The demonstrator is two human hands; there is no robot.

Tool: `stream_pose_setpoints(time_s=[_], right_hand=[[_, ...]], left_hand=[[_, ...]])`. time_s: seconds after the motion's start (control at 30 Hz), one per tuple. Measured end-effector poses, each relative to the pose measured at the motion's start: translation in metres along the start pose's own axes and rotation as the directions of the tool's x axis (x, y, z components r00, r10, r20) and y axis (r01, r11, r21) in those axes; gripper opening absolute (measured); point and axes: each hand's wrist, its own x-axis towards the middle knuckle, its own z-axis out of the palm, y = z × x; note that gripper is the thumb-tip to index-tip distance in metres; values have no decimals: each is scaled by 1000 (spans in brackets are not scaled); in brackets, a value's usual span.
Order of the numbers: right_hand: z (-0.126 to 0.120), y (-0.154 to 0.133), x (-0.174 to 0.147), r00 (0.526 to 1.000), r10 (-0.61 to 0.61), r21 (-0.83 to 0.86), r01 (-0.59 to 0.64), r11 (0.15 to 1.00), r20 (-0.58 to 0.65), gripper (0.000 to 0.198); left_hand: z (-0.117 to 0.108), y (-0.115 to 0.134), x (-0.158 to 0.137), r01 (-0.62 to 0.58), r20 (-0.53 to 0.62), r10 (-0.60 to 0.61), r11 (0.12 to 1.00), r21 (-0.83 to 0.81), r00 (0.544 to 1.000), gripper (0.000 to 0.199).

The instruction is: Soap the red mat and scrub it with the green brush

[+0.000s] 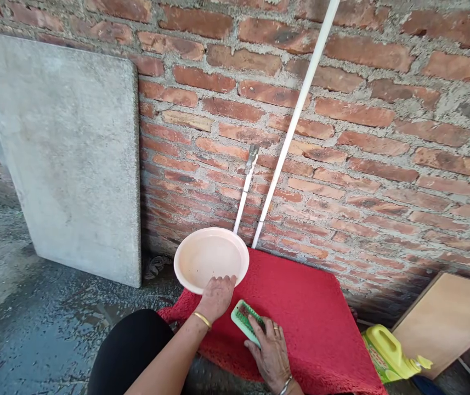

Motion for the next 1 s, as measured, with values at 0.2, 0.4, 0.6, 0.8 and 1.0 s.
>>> stream_pose_setpoints(time_s=[0.2, 0.4, 0.6, 0.8, 1.0], right_hand=[[-4, 34, -28, 981, 63, -29, -69, 997, -185, 58], [-8, 42, -38, 982, 126, -76, -138, 988, -143, 67], [-20, 43, -38, 991, 130, -73, -128, 989, 25, 71], [-8, 38, -39, 989, 118, -47, -122, 991, -84, 56], [1, 19, -30, 996, 83, -74, -84, 994, -14, 54]], left_hand=[[5, -1, 1, -2, 4, 2, 1000, -19, 1000, 28], [9, -1, 1, -4, -14, 4, 1000, -7, 1000, 31], [7, -1, 1, -5, -4, 5, 1000, -22, 1000, 31], [4, -1, 1, 4, 4, -4, 1000, -27, 1000, 31], [-1, -1, 0, -2, 15, 3, 1000, -16, 1000, 33]])
